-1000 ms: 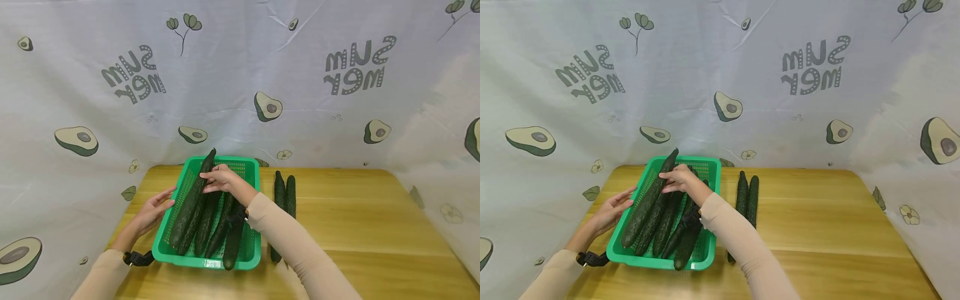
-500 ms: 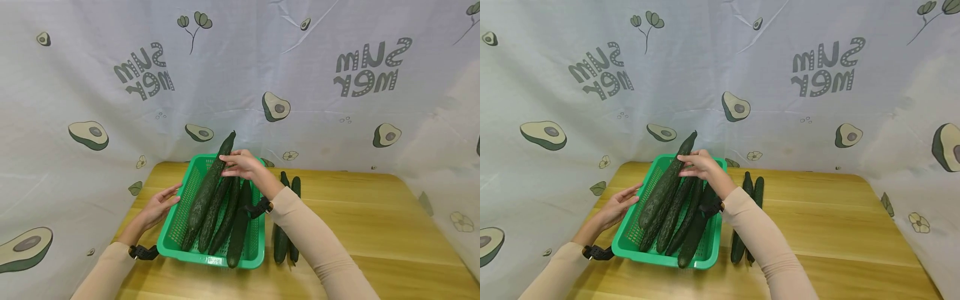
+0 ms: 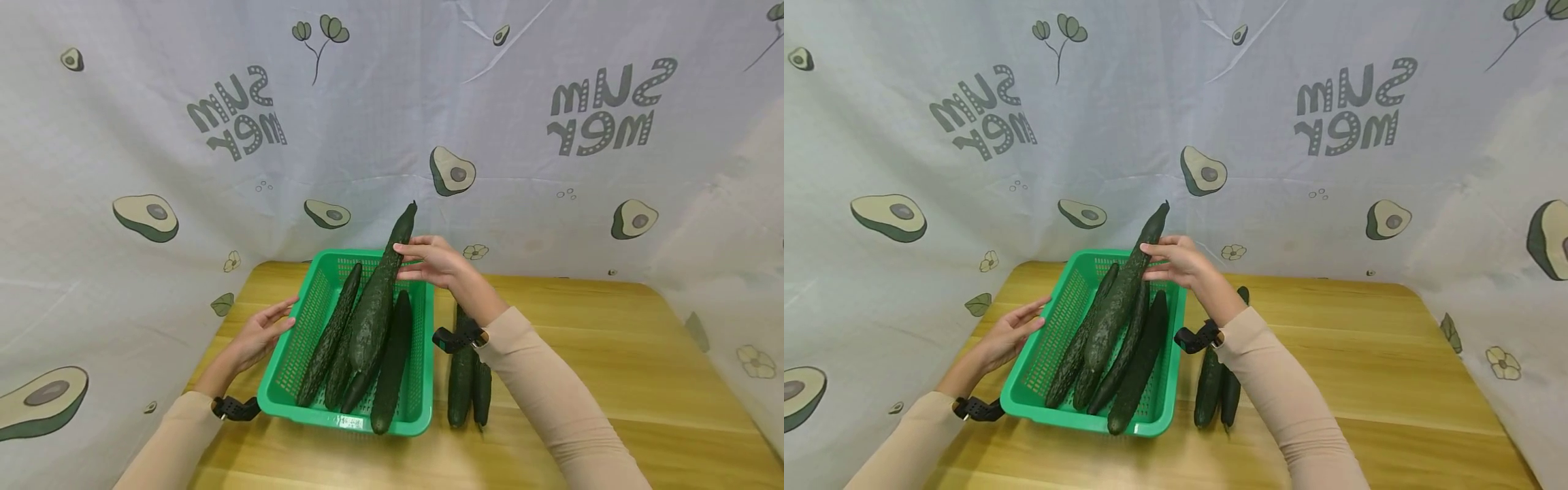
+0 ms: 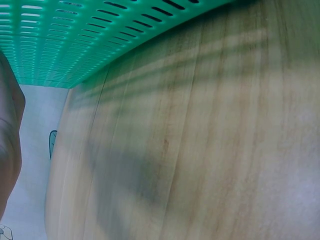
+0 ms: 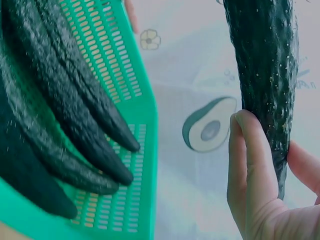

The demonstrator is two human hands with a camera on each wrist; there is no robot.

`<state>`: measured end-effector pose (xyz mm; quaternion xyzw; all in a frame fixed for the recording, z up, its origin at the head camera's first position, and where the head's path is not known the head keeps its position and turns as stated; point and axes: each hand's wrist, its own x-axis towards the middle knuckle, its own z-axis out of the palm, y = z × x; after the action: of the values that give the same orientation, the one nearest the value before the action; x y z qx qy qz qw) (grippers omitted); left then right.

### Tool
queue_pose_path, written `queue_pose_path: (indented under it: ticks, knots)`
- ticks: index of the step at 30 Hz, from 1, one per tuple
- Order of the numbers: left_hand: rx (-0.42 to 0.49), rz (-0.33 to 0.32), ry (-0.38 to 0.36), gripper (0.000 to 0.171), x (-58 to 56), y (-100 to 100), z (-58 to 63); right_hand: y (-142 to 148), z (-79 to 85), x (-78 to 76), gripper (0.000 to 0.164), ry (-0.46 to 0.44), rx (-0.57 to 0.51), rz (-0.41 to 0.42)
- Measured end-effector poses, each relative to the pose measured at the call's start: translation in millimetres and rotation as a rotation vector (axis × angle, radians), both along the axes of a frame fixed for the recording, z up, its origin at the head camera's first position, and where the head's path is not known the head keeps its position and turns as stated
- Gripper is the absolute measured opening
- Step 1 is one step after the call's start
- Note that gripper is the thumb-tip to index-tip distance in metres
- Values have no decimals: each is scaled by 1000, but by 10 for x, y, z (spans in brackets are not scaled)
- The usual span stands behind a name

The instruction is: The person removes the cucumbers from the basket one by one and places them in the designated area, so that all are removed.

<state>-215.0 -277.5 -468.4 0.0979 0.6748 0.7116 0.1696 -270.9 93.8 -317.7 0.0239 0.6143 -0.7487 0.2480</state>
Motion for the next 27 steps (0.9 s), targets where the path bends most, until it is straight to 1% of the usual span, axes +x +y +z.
queue_pose_path:
  ticks: [8,14,27]
  knots:
    - [-20,11,-9,62,14,-11,-23,254,-67,21,77,18,8,10]
    - [-26,13,-11,62,5,-1,1,474,-139,67,76,27,28,21]
    - [-10,-2,-2,62,-13,-12,25,995,-305,260,77,30,82,38]
